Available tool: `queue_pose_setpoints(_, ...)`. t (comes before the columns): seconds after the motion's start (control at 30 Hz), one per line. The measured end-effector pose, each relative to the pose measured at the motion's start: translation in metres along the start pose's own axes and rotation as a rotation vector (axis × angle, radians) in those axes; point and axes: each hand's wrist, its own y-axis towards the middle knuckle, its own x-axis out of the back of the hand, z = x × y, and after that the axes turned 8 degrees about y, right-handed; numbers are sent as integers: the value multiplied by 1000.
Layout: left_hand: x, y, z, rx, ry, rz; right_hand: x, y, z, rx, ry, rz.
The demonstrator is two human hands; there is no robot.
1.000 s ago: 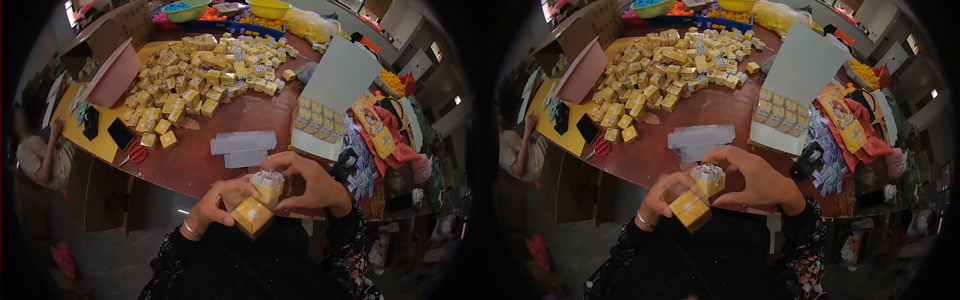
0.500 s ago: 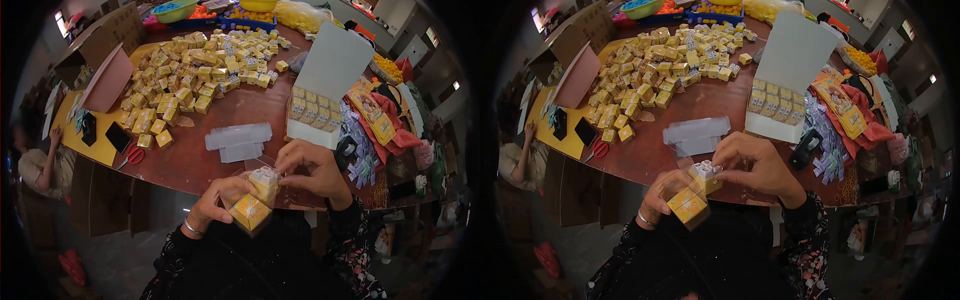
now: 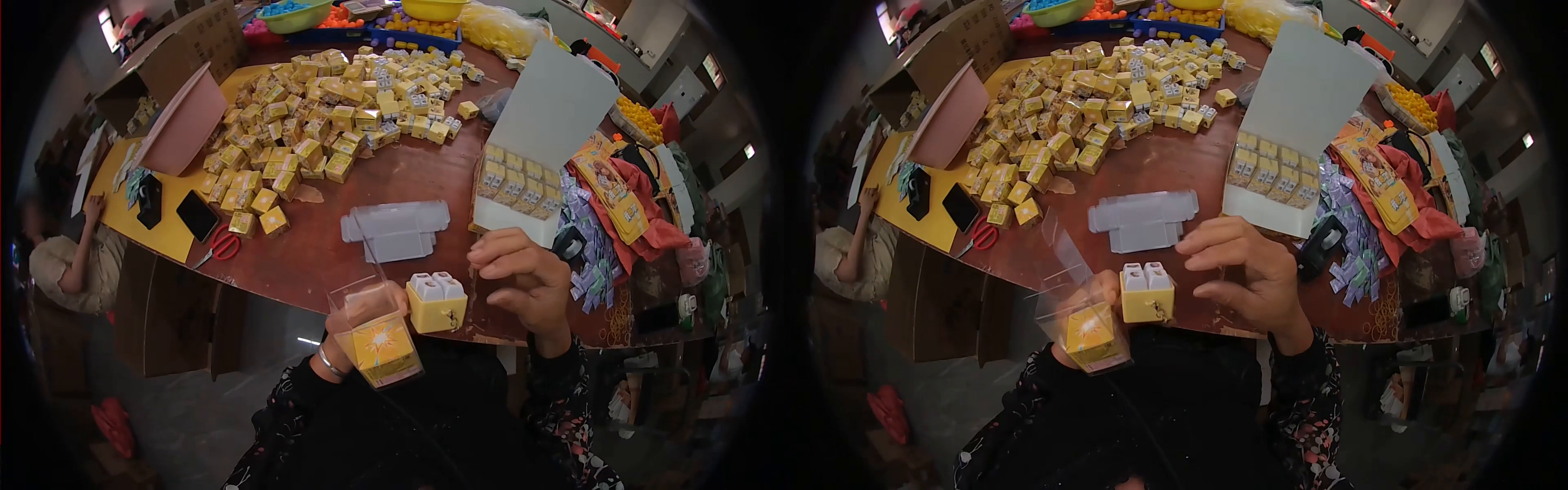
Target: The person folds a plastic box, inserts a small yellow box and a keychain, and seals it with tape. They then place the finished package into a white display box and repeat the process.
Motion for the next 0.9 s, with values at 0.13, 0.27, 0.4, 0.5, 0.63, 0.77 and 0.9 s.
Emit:
queue_pose_setpoints(0.13,-4,13,-5,-66,167,251,-19,18,8,38,32,121)
queue_pose_setpoints(0.27,18,28,-8,-193,419,569,-30,26,15,92,-81,219)
queue_pose_setpoints(0.4,21,29,-9,-180,415,453,-35,26,22,128,-246,200)
queue_pose_setpoints(0.5,-23,1,-5,-51,218,9,-39,23,21,192,-411,168)
queue_pose_setpoints(0.63,-36,29,-10,-108,198,225,-37,21,18,265,-588,120)
queue_pose_setpoints(0.77,-62,35,-22,-134,473,-74,-10,3,20,165,-586,-169)
queue_pose_setpoints(0.9,-47,29,-18,-61,740,-207,-15,-7,21,181,-310,-414)
